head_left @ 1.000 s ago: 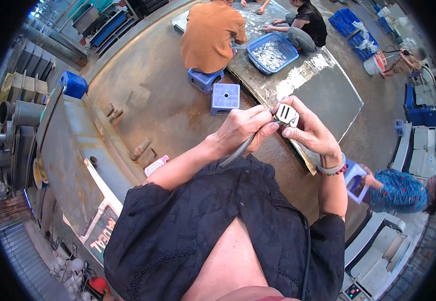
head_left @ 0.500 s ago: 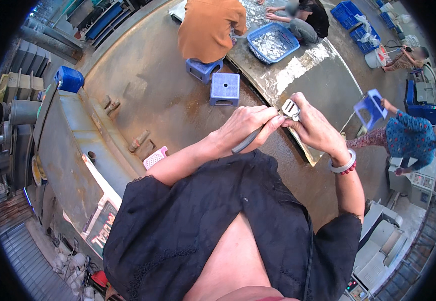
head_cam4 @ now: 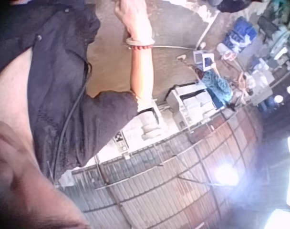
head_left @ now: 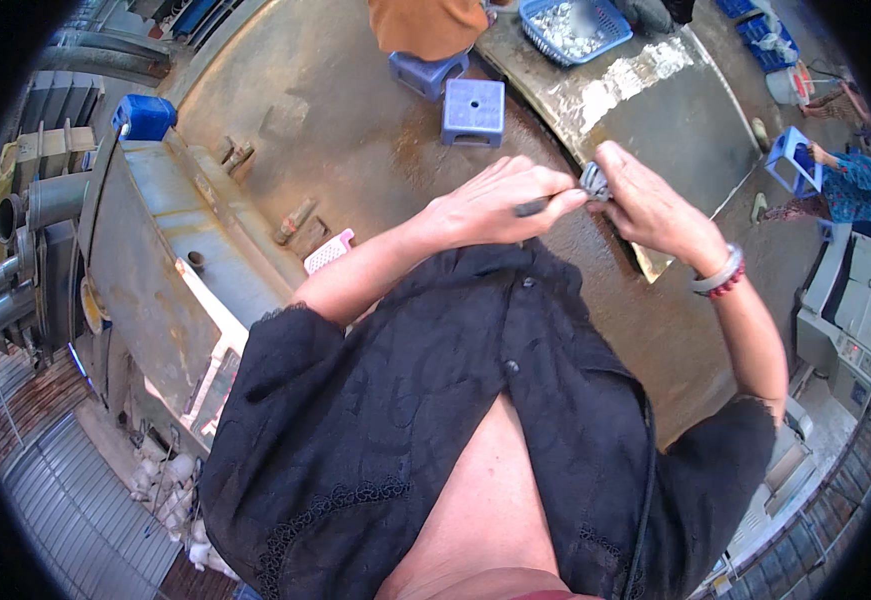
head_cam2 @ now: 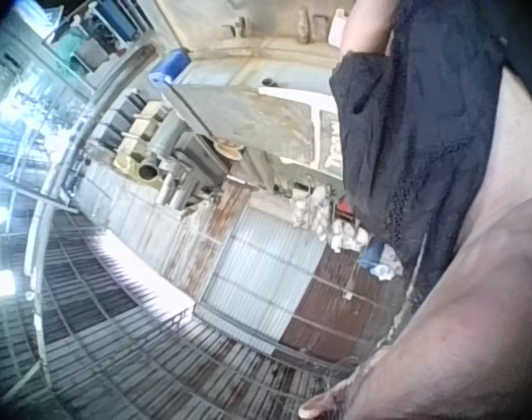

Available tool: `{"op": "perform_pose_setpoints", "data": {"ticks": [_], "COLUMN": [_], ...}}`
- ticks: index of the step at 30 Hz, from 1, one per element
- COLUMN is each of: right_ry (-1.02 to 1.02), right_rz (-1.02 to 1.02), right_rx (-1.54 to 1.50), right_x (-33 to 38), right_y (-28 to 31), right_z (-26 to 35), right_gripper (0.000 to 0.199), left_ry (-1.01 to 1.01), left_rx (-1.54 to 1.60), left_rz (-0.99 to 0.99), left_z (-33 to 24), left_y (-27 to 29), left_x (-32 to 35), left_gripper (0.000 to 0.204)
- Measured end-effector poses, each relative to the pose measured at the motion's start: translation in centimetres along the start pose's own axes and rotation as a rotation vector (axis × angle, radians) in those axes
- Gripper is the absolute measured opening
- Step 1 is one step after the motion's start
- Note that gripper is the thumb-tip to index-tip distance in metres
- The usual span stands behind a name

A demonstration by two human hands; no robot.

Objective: The person sits on the floor and sorts small white rectangular objects from a large pile into a green basket. They handle the items one by one, occasionally using pliers to adjust or separate them.

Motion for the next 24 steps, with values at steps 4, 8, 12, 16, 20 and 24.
{"op": "perform_pose_setpoints", "data": {"ticks": [4, 8, 12, 16, 20, 24], "right_ry": [-0.376, -0.487, -0.393, -0.457, -0.495, -0.442], "right_rz": [0.025, -0.056, -0.207, -0.376, -0.356, -0.324], "right_rx": [-0.546, -0.988, -1.313, -1.136, -0.871, -0.724], "right_x": [-1.8, -1.7, -1.1, -1.4, -1.4, -1.8], "right_y": [0.4, -0.6, -1.0, 0.0, 1.2, 1.4], "right_z": [-1.6, -1.4, -1.3, -0.6, 0.7, 1.7], "right_gripper": [0.025, 0.018, 0.022, 0.017, 0.010, 0.005], "left_ry": [0.102, -0.006, -0.100, -0.191, -0.206, -0.408], "left_rx": [0.272, 0.251, 0.197, 0.018, -0.048, -0.014], "left_rz": [-0.183, -0.298, -0.332, -0.430, -0.493, -0.362], "left_z": [1.3, 0.1, -1.3, -2.0, -2.2, -2.5], "left_y": [-0.2, 0.2, 0.7, 1.8, 4.0, 4.3], "left_x": [0.3, 0.8, 0.9, 1.3, 0.8, -0.3], "left_gripper": [0.033, 0.029, 0.025, 0.023, 0.047, 0.060]}}
Point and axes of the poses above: each hand's wrist, its own x-axis away from the middle knuckle, its own y-axis out of the back of the hand, z = x × y, the point moved 2 cm from there along -x, towards the middle knuckle, and after that the axes turned 11 degrees about x, right-handed, at the moved point
